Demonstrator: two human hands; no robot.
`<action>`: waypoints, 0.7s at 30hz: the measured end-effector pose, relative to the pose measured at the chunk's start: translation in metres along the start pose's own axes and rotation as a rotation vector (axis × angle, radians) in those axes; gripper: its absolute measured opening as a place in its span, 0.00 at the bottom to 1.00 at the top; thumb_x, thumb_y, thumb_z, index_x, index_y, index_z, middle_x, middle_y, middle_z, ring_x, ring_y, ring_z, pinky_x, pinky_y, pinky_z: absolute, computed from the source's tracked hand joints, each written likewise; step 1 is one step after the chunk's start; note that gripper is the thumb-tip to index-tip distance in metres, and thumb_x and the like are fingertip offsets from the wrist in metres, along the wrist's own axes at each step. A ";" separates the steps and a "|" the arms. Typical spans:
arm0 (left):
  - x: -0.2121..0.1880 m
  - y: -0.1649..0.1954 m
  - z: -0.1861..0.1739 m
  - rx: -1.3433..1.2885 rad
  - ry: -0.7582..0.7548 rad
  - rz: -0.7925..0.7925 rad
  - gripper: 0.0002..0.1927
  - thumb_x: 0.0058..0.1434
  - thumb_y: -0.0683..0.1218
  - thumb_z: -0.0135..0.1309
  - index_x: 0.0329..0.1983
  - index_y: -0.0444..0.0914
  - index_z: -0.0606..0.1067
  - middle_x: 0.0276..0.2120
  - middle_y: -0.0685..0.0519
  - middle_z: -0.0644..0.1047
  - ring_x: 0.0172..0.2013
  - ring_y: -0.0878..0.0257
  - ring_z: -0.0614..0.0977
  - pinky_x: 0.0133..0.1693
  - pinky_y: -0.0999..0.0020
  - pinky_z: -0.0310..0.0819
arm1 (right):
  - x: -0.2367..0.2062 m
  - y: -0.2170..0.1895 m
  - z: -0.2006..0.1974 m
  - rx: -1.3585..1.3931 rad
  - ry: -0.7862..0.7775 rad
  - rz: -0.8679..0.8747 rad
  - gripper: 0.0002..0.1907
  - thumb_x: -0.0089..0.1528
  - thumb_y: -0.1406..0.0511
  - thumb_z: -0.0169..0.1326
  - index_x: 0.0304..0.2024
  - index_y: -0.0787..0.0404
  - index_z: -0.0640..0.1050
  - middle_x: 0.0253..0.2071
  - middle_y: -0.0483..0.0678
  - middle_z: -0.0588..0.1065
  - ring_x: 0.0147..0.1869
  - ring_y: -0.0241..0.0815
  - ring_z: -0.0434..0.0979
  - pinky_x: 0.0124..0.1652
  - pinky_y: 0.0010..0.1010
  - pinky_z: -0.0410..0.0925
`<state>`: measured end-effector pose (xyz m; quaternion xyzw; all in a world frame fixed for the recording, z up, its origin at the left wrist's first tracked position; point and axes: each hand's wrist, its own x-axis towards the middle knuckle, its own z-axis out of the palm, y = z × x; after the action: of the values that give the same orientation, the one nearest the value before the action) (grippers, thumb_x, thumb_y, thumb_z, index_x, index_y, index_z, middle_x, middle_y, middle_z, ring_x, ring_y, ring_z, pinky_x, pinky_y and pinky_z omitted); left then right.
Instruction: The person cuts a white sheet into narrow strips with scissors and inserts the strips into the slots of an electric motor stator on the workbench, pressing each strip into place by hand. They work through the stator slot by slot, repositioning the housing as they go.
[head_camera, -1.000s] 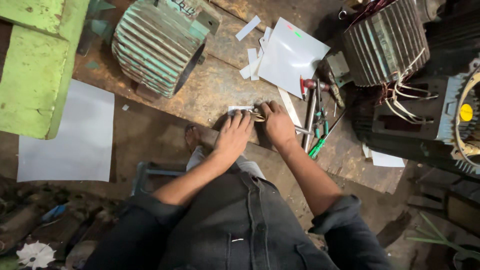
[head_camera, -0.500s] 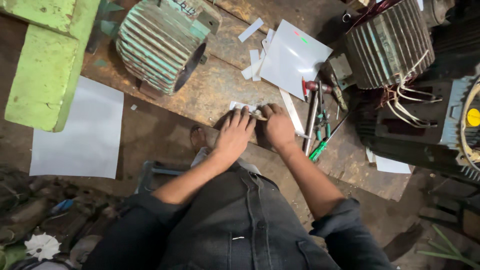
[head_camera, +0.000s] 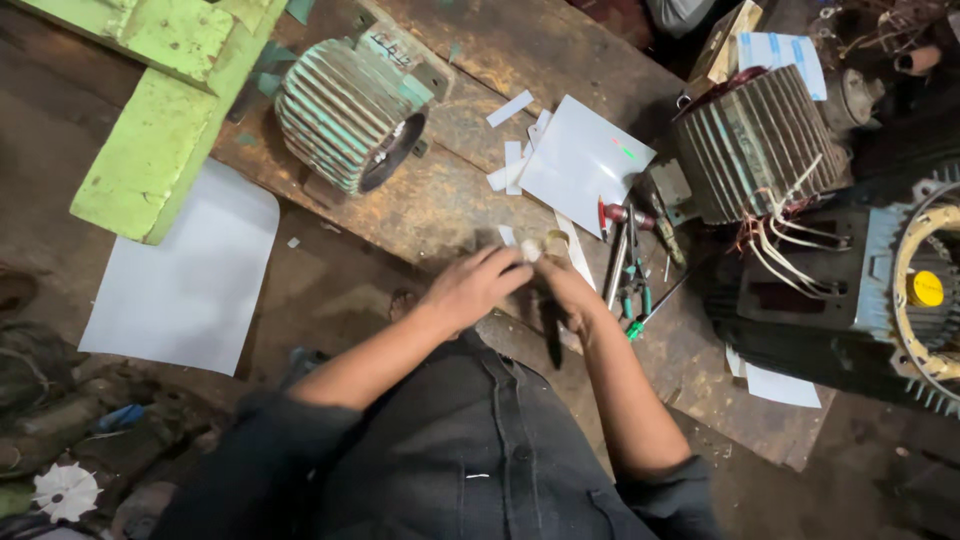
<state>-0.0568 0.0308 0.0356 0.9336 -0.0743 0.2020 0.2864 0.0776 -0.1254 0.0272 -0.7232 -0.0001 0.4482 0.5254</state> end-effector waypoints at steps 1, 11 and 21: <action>-0.004 0.011 -0.009 -0.075 0.081 0.058 0.12 0.61 0.40 0.53 0.48 0.41 0.77 0.48 0.52 0.75 0.51 0.55 0.79 0.46 0.61 0.78 | -0.007 0.001 0.004 0.066 -0.057 -0.071 0.19 0.64 0.57 0.57 0.50 0.64 0.79 0.38 0.42 0.80 0.40 0.35 0.77 0.38 0.28 0.69; 0.011 0.044 -0.030 -0.754 0.254 -0.661 0.12 0.63 0.46 0.61 0.45 0.35 0.75 0.36 0.51 0.79 0.35 0.66 0.80 0.39 0.70 0.76 | -0.059 0.004 0.015 -0.113 0.226 -0.829 0.07 0.63 0.75 0.62 0.42 0.65 0.79 0.41 0.45 0.80 0.44 0.34 0.78 0.45 0.26 0.72; 0.028 0.042 -0.046 -0.575 0.093 -0.557 0.11 0.64 0.48 0.60 0.41 0.35 0.78 0.34 0.50 0.81 0.35 0.63 0.82 0.39 0.67 0.77 | -0.082 0.005 0.020 -0.426 0.632 -0.942 0.10 0.64 0.73 0.58 0.45 0.63 0.71 0.35 0.50 0.82 0.35 0.35 0.83 0.35 0.25 0.72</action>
<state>-0.0578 0.0212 0.1032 0.7897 0.1412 0.1293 0.5828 0.0132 -0.1508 0.0758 -0.8327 -0.2540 -0.0794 0.4856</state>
